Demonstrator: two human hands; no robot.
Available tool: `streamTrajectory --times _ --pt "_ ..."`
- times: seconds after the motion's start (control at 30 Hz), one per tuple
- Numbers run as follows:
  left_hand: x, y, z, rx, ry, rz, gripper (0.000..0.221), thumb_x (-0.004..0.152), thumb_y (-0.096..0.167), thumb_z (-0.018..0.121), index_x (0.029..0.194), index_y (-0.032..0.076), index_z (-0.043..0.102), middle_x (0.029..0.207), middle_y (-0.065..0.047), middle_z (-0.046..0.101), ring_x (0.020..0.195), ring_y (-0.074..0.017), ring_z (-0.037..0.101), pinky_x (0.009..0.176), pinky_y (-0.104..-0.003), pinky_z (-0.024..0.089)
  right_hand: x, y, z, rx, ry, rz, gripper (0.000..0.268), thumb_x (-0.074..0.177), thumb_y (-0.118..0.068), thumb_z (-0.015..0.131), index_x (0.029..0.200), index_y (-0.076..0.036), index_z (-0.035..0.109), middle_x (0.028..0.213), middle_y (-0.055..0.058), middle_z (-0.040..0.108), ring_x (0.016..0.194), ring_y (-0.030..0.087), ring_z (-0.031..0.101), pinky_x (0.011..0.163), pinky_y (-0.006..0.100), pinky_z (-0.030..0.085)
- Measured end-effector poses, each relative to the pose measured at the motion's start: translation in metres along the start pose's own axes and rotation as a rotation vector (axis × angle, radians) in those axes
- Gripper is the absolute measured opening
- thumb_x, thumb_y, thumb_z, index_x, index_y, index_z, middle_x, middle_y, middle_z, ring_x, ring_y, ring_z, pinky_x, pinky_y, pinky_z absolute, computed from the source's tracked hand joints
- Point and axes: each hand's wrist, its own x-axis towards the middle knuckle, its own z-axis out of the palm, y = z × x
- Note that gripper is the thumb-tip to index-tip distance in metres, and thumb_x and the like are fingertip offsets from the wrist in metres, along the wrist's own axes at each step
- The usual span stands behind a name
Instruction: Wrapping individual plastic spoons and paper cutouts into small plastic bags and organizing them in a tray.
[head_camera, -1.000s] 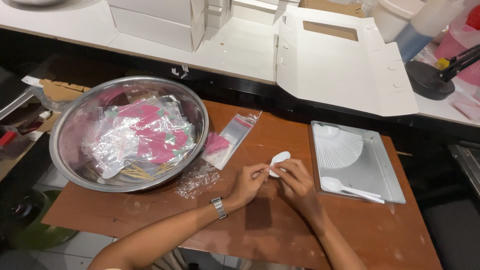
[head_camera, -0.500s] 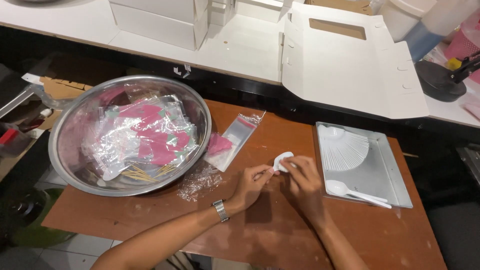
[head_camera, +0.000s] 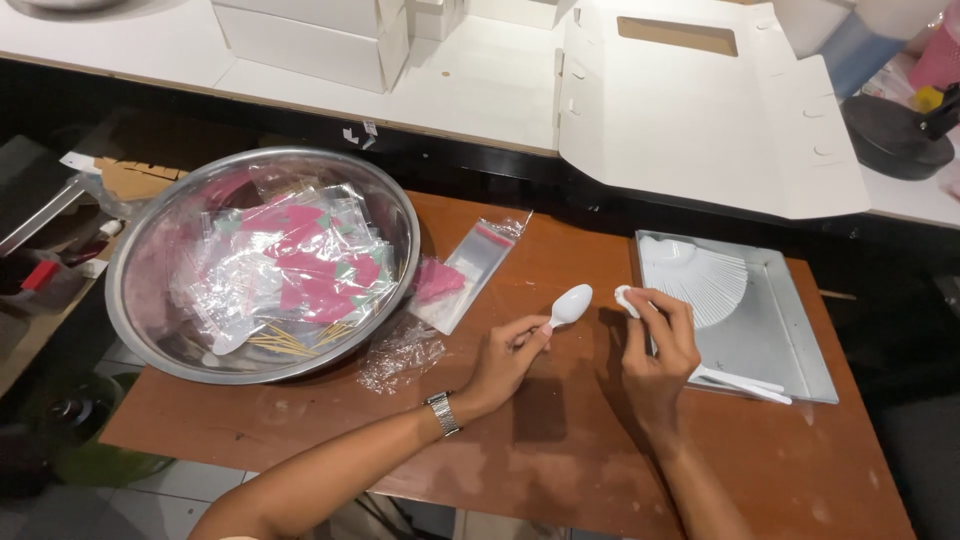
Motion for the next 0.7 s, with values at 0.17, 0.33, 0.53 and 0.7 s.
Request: streamTrajectory --times 0.17,0.33,0.53,0.7 --pt "0.004 0.012 -0.004 0.075 -0.047 0.075 0.013 0.095 0.012 0.067 0.098 0.010 0.080 0.070 -0.006 0.073 0.060 -0.0109 0.058 0.060 -0.026 0.049 0.003 -0.013 0.013 -0.105 -0.160 -0.279 0.018 0.083 0.013 0.068 0.095 0.002 0.077 0.097 0.013 0.072 0.088 0.030 0.067 0.076 0.038 0.058" --pt "0.007 0.010 -0.002 0.094 -0.055 0.033 0.013 0.095 0.015 0.067 0.097 0.015 0.080 0.071 -0.002 0.073 0.064 -0.0089 0.059 0.064 -0.028 0.053 0.007 0.002 -0.002 0.053 -0.086 0.036 0.017 0.091 0.019 0.065 0.104 0.011 0.072 0.097 0.017 0.068 0.085 0.029 0.068 0.072 0.038 0.059" --pt "0.014 0.017 -0.014 -0.259 -0.021 -0.147 0.026 0.099 0.014 0.060 0.114 -0.001 0.075 0.090 -0.015 0.074 0.076 -0.0165 0.070 0.066 -0.025 0.056 -0.002 -0.012 0.000 0.178 -0.025 0.282 0.015 0.094 0.020 0.065 0.103 0.010 0.068 0.101 0.019 0.066 0.085 0.027 0.071 0.068 0.037 0.062" --pt "0.019 0.044 -0.024 -0.299 -0.044 -0.055 0.034 0.092 0.017 0.069 0.122 0.000 0.071 0.105 -0.015 0.079 0.095 -0.0184 0.075 0.079 -0.028 0.062 -0.006 -0.023 0.006 0.341 -0.406 0.119 0.028 0.092 -0.005 0.070 0.120 -0.003 0.071 0.125 0.020 0.057 0.109 0.030 0.068 0.100 0.037 0.057"
